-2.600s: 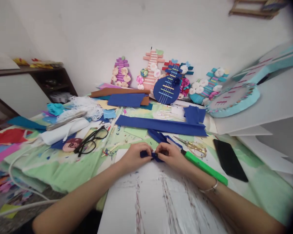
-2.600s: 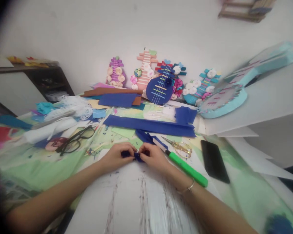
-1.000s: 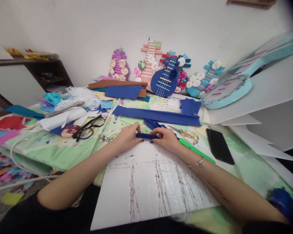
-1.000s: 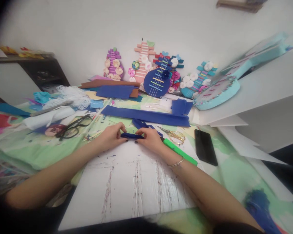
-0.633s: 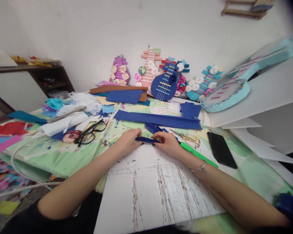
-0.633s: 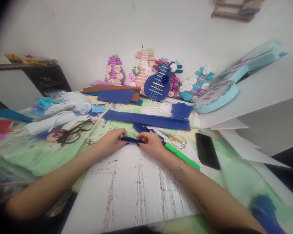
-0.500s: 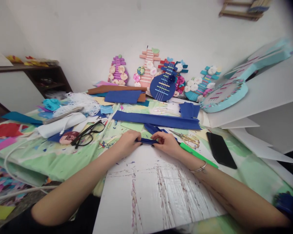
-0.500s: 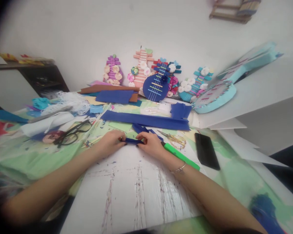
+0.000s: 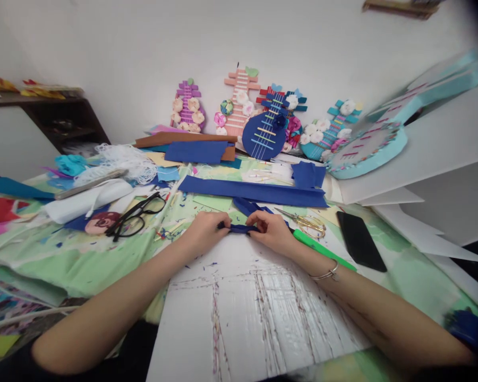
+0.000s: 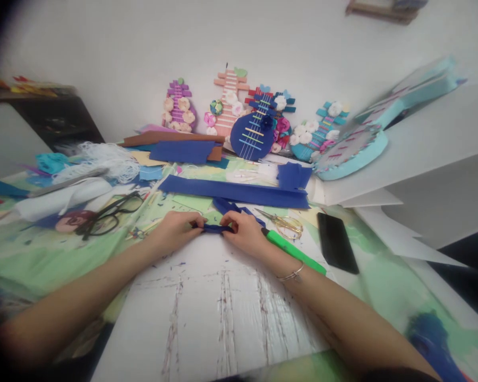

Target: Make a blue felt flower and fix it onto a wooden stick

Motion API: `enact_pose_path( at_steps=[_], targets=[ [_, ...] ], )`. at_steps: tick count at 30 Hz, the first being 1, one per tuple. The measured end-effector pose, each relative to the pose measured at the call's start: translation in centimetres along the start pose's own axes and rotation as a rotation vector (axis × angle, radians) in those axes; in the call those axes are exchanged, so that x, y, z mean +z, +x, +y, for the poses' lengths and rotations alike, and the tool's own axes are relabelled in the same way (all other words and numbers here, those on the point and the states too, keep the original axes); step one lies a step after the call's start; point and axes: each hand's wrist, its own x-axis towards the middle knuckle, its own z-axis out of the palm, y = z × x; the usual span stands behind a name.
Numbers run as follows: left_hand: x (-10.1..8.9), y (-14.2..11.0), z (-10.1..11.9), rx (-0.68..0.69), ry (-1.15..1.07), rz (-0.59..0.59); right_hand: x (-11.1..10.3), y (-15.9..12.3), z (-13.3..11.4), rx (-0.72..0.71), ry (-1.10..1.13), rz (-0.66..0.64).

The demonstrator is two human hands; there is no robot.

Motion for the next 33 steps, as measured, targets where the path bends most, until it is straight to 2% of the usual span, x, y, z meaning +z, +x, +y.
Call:
enact_pose_path(
  at_steps=[6, 28, 33],
  targets=[
    [0.29, -0.07, -0.09, 0.050, -0.066, 0.063, -0.06, 0.01, -0.26, -0.015, -0.016, 0.013],
    [0.29, 0.09, -0.09, -0.011, -0.031, 0.026, -0.26, 0.03, -0.46, 0.014, -0.067, -0.043],
    [-0.12, 0.11, -0.04, -0.037, -0.007, 0.027, -0.20, 0.22, -0.18, -0.037, -0.060, -0.040]
  ],
)
